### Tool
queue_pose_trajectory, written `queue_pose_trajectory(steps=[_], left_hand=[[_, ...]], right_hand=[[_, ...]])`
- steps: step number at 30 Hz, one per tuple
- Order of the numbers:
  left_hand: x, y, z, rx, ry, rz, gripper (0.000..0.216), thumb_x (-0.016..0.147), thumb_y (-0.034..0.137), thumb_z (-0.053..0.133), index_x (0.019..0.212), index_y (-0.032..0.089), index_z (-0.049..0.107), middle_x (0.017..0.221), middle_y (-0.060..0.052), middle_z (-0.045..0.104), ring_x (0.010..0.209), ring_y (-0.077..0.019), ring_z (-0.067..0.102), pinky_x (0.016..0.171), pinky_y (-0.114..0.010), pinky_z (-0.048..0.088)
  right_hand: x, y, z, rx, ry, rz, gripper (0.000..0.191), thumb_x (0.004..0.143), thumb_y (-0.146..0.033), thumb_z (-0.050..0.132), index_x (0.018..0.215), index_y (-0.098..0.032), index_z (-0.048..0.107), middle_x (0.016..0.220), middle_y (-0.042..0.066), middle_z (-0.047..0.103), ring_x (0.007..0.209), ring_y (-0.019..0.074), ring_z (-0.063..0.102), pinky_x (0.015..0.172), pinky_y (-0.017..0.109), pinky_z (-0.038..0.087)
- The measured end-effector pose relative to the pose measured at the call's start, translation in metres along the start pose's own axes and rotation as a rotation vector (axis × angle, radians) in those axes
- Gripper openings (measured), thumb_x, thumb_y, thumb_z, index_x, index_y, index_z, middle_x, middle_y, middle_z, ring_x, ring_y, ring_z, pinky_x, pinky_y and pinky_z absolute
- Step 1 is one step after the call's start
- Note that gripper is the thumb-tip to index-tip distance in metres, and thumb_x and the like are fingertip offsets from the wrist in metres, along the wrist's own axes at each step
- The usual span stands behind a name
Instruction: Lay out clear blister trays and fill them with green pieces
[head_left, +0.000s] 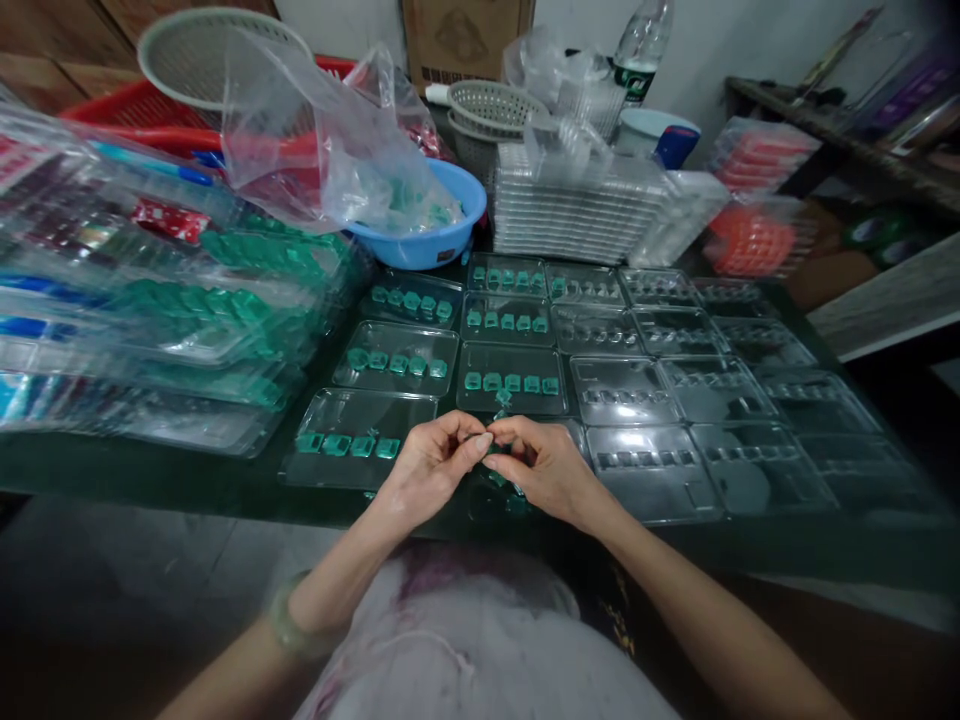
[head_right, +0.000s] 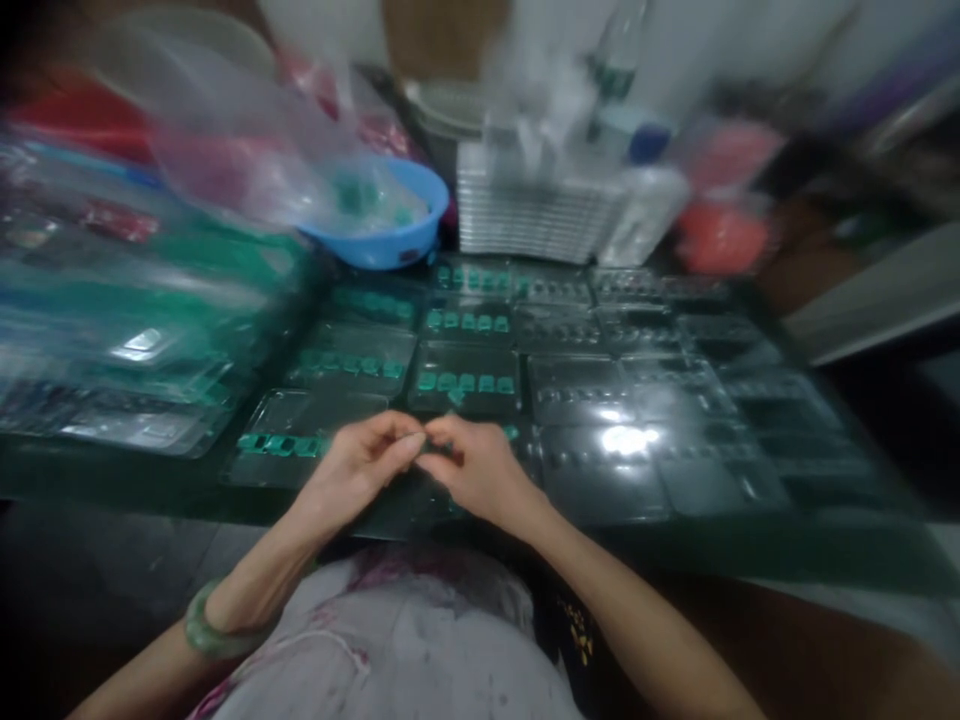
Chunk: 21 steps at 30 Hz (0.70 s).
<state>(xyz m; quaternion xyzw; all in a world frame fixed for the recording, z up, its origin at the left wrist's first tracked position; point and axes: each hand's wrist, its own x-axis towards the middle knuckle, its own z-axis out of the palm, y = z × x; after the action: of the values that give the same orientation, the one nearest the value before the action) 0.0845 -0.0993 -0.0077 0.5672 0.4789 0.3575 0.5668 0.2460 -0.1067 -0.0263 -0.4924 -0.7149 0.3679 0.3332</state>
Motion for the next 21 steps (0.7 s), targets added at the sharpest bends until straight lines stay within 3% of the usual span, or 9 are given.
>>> queue_pose_trajectory(steps=[4,8,14,17,21], left_hand=[[0.000,-0.010,0.004,-0.066,0.019,-0.060,0.027,0.080,0.038,0.054,0.068,0.014,0.054,0.051,0.005,0.041,0.044,-0.0055,0.033,0.040,-0.018,0.024],[0.003,-0.018,0.011,-0.301,0.087,-0.108,0.029,0.081,0.039,0.054,0.065,0.015,0.048,0.048,0.006,0.039,0.040,-0.0045,0.030,0.038,-0.017,0.020],[0.015,-0.001,-0.015,-0.624,0.407,0.068,0.032,0.078,0.032,0.059,0.060,0.017,0.037,0.049,0.007,0.035,0.043,-0.0050,0.037,0.036,-0.016,0.022],[0.016,0.009,-0.020,-0.516,0.336,0.095,0.023,0.079,0.031,0.058,0.065,0.015,0.048,0.052,0.005,0.043,0.044,-0.0053,0.041,0.036,-0.016,0.025],[0.012,0.008,-0.006,-0.283,0.204,0.039,0.021,0.080,0.034,0.056,0.074,0.014,0.059,0.049,0.003,0.049,0.039,-0.0041,0.037,0.036,-0.016,0.026]], right_hand=[[0.001,0.001,0.003,0.046,-0.002,0.002,0.009,0.073,-0.015,0.054,0.079,-0.021,0.058,0.063,-0.004,0.056,0.054,0.0078,0.047,0.048,0.018,0.033],[0.002,-0.004,-0.002,0.040,-0.026,-0.018,0.013,0.074,-0.011,0.049,0.078,-0.020,0.057,0.064,-0.004,0.055,0.054,0.0073,0.046,0.049,0.018,0.034],[-0.006,-0.001,-0.017,-0.066,-0.020,-0.116,0.022,0.078,-0.008,0.043,0.083,-0.021,0.059,0.075,-0.001,0.059,0.067,0.0104,0.055,0.060,0.021,0.042],[-0.003,-0.003,-0.017,-0.243,-0.037,-0.174,0.034,0.079,-0.003,0.037,0.099,-0.020,0.058,0.094,0.005,0.058,0.080,0.0131,0.056,0.069,0.025,0.045],[0.009,-0.017,-0.007,-0.588,-0.065,-0.164,0.035,0.075,-0.006,0.047,0.107,-0.020,0.054,0.111,0.012,0.051,0.095,0.0213,0.052,0.070,0.031,0.046]])
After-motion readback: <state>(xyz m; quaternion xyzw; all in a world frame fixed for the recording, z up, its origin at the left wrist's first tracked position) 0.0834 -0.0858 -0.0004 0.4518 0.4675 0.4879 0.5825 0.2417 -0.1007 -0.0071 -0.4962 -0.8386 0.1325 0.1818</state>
